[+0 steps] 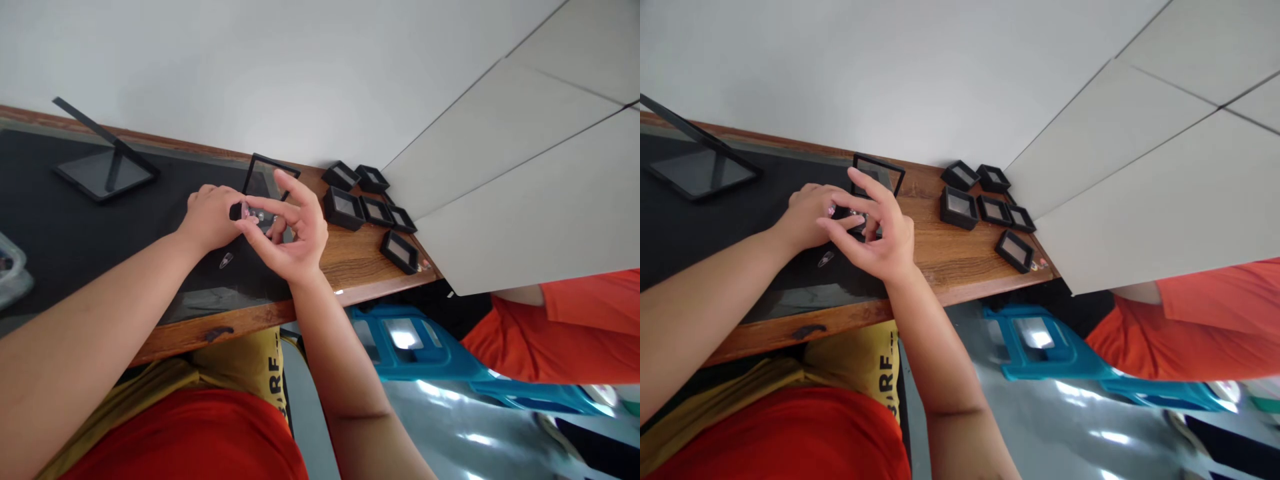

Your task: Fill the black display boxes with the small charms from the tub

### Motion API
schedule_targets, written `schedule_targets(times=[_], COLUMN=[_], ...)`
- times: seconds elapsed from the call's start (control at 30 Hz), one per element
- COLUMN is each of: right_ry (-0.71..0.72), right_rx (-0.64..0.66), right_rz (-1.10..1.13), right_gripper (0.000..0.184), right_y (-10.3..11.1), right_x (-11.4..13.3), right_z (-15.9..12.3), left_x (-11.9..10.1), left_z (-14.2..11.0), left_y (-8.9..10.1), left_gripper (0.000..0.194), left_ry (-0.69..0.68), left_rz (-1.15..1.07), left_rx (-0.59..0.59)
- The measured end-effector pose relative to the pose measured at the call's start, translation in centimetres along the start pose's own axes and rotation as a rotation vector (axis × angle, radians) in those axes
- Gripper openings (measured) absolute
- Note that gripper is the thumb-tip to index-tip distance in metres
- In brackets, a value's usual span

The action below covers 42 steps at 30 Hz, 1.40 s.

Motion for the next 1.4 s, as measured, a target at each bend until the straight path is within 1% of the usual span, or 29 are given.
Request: schedule_targets(times=[0.1,0.17,0.37,0.47,0.57,0.63,0.73,0.87,0.97,1.1,1.4], right_ry=[0.006,0.018,0.073,0.081,0.078,0.07,0.037,-0.075,-0.165,-0.219,-0.217], right_rx=[-0.004,0.001,-0.032,-0.034,-0.035,-0.056,-0.08,-0.05,-0.002,0.095,0.135], right_rz=[0.001,-0.01,-0.032,-0.003,0.001,-0.004,-0.027,-0.082,-0.129,-0.172,-0.138], right_gripper=[0.062,0.062,0.056,0.056,0.057,0.057,0.055,0.047,0.044,0.042,0.038], right_y=[0.4,0.5,-0.2,-0.5,-0.4,0.0,0.7,1.8,2.4,2.2,2.0], right_x=[0.3,0.2,-0.9,-1.3,-1.4,-1.5,-2.6,-4.7,-5.7,-5.8,-5.8], right_z=[0.2,0.2,0.0,-0.1,0.0,0.3,1.3,2.7,3.0,2.8,2.6], left_x=[0.1,0.1,-0.1,-0.1,-0.2,-0.2,-0.1,-0.2,-0.3,-0.3,-0.3], left_z=[0.1,0.1,-0.1,-0.2,-0.2,-0.2,-0.2,-0.3,-0.3,-0.4,-0.4], left_y=[-0.1,-0.2,-0.1,0.2,0.2,0.2,0.1,0.1,0.2,0.3,0.2], left_gripper=[0.035,0.032,0.037,0.041,0.049,0.048,0.042,0.042,0.041,0.04,0.042], left_ry=[0.011,0.008,-0.003,0.005,0.0,0.008,0.043,0.046,0.034,0.025,0.033], left_rz=[-0.006,-0.013,-0.001,-0.002,-0.007,-0.023,-0.058,-0.07,-0.077,-0.093,-0.104], left_rx=[-0.018,-0.028,-0.033,-0.008,0.024,0.025,-0.009,-0.041,-0.043,-0.046,-0.043])
Point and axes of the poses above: each hand's wrist, its own z-axis towards the middle knuckle, its own y-axis out of the back of the hand, x = y × z, the point moved 4 cm from there along z, towards the middle knuckle, and after that the axes turned 7 degrees about z, right-handed, at the moved point
